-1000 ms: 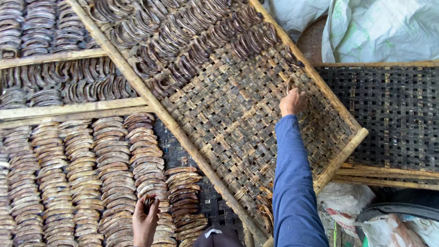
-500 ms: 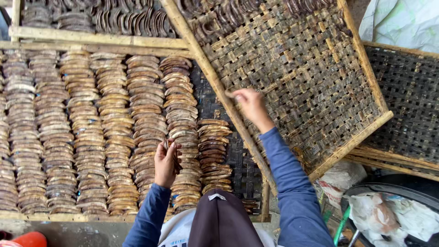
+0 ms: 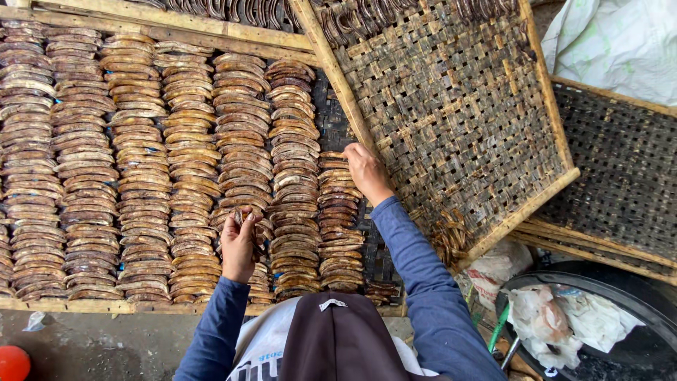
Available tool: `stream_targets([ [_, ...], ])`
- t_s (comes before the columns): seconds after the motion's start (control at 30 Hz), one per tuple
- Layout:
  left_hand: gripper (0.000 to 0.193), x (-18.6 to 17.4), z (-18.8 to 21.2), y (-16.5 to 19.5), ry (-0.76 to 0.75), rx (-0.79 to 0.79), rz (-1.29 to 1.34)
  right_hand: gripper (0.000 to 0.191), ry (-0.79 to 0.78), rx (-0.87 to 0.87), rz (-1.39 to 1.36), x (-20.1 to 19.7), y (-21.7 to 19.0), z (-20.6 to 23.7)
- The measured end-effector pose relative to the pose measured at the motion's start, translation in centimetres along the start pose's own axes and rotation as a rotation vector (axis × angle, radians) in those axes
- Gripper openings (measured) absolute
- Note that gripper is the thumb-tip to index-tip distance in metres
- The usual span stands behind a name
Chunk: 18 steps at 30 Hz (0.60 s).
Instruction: The person picks up dried banana slices and arranges them in neat rows on woven bamboo drying trays, placing pieces one at a time and pressing rows flat. They slide and reposition the trays on the ground to reach empty sections and continue filling the trays with slices.
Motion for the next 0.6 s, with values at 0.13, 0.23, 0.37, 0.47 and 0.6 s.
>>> stream_targets([
  [0.13, 0.015, -0.8, 1.0, -0.1, -0.052, 0.054, 0.040, 0.023, 0.048, -0.059, 0.074, 0.1, -1.2, 1.7],
  [0.23, 0.015, -0.8, 2.0, -0.3, -0.074, 0.055, 0.061, 0.043, 0.040, -0.004, 0.114, -0.2, -3.1, 2.5],
  [0.37, 0.015, -0.8, 3.9, -0.2, -0.099, 0.060, 0.091, 0.054, 0.117, 0.009, 0.019, -1.7, -5.8, 4.0],
  [0.47, 0.015, -1.1, 5.5, -0.7, -0.118, 0.002, 0.123, 0.046, 0.137, 0.117, -0.036, -2.7, -5.8, 5.2],
  [0.6, 0.018, -1.4, 7.8, -1.8, -0.146, -0.095, 0.194, 0.058, 0.201, 0.158, -0.244, -5.0, -5.5, 8.2],
])
Point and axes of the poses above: each hand's wrist, its own z-axis away from the middle knuckle, its own x-axis out of the palm, y = z × x, the point moved 7 cm from there along -z, towards the middle knuckle, and after that the axes turned 10 degrees about x, right-handed, at the moved point
